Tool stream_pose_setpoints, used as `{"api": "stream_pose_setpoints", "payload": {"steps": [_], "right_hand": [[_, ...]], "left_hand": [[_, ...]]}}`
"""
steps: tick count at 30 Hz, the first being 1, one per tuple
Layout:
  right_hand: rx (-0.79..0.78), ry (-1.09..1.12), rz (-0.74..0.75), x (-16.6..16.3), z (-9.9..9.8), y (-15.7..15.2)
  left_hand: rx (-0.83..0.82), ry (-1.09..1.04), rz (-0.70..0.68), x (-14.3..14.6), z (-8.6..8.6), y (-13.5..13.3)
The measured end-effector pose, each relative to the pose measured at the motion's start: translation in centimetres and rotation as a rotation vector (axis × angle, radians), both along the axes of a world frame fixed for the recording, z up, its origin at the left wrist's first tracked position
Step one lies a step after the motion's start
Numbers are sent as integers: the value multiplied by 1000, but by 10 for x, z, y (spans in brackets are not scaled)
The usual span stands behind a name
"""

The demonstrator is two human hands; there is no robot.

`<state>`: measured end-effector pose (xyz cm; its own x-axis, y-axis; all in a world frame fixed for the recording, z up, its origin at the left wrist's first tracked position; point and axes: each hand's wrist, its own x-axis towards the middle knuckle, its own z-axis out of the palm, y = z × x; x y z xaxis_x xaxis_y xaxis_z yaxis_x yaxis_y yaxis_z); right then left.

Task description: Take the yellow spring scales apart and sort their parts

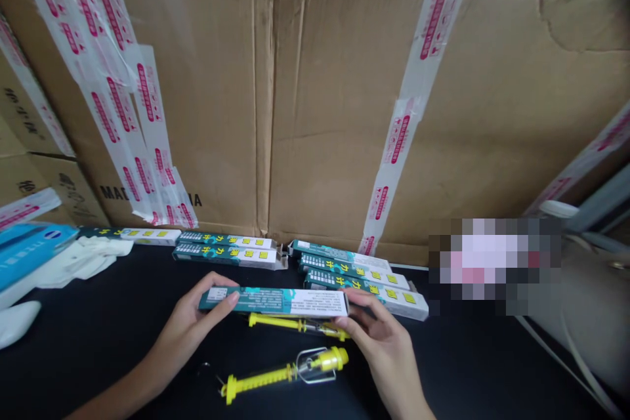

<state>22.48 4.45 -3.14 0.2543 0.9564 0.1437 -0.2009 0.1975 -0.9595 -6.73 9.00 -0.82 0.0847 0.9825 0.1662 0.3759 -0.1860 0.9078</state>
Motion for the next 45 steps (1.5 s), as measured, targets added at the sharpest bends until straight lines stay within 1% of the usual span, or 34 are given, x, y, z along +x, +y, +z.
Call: {"api": "stream_pose_setpoints", "payload": {"steps": [6, 12, 16, 22, 28, 33, 39, 42, 45], "right_hand": [[35, -26, -8, -1, 2, -1], [57, -11, 11, 3, -3, 0], [35, -1, 52, 4, -1, 1], [-5, 43, 72, 2, 2, -2], [-84, 4, 189, 3, 3, -3], [-22, 36, 206, 3, 2, -2], [27, 3, 203, -2, 6, -3], [61, -60, 164, -4, 7, -3], [57, -96, 110, -3, 5, -3]], "left_hand": [[6, -66, -71, -7, -5, 6], [3, -81, -55, -13, -10, 10], [-6, -84, -39, -15, -11, 11], [-17, -88, -1, -14, -8, 12], [-19, -113, 42, -11, -1, 11], [-28, -144, 43, -10, 1, 11], [-33, -172, 49, -8, 2, 9], [-25, -178, 48, -9, 2, 9], [-14, -184, 42, -10, 2, 10]]}}
